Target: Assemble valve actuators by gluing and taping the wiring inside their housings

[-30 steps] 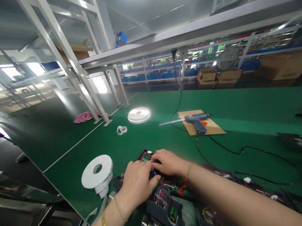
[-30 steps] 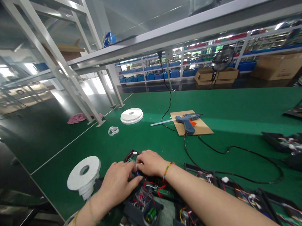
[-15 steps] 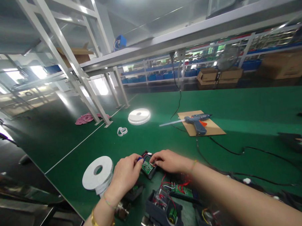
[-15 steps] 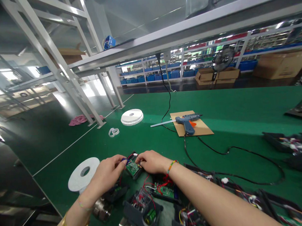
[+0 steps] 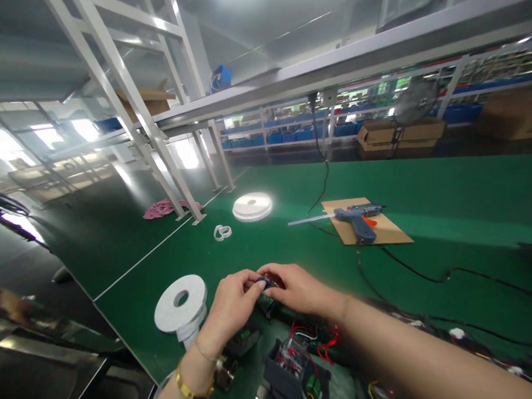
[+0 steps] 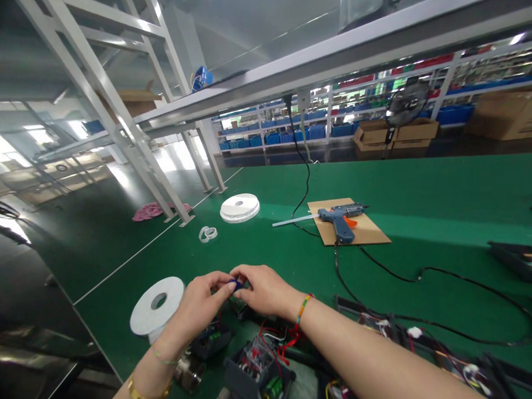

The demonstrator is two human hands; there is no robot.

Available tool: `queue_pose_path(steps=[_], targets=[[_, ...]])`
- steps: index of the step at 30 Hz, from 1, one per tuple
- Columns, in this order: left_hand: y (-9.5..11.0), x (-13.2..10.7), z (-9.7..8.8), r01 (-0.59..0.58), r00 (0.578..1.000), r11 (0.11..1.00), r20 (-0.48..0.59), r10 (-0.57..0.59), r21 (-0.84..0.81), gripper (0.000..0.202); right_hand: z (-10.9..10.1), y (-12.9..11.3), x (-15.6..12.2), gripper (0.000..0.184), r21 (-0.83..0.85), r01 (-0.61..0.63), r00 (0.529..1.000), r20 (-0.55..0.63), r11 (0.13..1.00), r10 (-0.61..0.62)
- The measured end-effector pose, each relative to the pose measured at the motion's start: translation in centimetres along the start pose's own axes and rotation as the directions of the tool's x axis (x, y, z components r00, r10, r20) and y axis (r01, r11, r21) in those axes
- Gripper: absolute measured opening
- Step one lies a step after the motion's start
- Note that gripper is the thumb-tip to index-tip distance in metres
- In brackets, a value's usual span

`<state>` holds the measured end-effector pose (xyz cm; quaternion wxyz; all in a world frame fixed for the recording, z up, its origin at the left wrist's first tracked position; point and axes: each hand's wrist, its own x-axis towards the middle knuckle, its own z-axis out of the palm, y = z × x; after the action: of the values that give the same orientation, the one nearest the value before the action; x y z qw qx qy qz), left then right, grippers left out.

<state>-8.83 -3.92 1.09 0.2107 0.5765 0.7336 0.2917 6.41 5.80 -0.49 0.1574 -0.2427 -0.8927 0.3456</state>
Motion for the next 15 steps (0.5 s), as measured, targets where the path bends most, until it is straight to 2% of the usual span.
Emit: queue_pose_path(steps=[3,5,8,10,12,15], targets=[[-0.1,-0.3,-0.3,0.004,0.999,1.000,-0.041,-0.004,-0.008,0.013,0.7,0.4,0.4,0.021,0.042,-0.003,1.000,0.001,0.999,0.003],[-1.2,-0.5,-1.5,0.036,0.993,0.999,-0.117,-0.031,0.041,0.016,0.9,0.9,0.5,0.014,0.066,-0.011,1.000,-0.014,0.998,0.012],[-4.5,-0.8,-4.1,0.204,0.938,0.963,-0.316,-0.140,0.178,0.031,0.9,1.7,0.7,0.015,0.100,-0.022,0.999,-0.031,0.995,0.026],[-7.0,-1.0,-5.3,0.342,0.892,0.901,-0.395,-0.222,0.266,0.037,0.9,2.0,0.8,0.017,0.115,-0.032,0.999,-0.036,0.993,0.037],[-9.0,-1.0,-5.5,0.436,0.869,0.832,-0.400,-0.291,0.343,0.047,1.0,2.1,0.8,0.018,0.126,-0.043,0.998,-0.038,0.991,0.048],[-10.6,-0.9,-4.4,0.497,0.859,0.748,-0.372,-0.352,0.439,0.062,1.3,2.1,0.9,0.019,0.137,-0.056,0.997,-0.036,0.989,0.061]])
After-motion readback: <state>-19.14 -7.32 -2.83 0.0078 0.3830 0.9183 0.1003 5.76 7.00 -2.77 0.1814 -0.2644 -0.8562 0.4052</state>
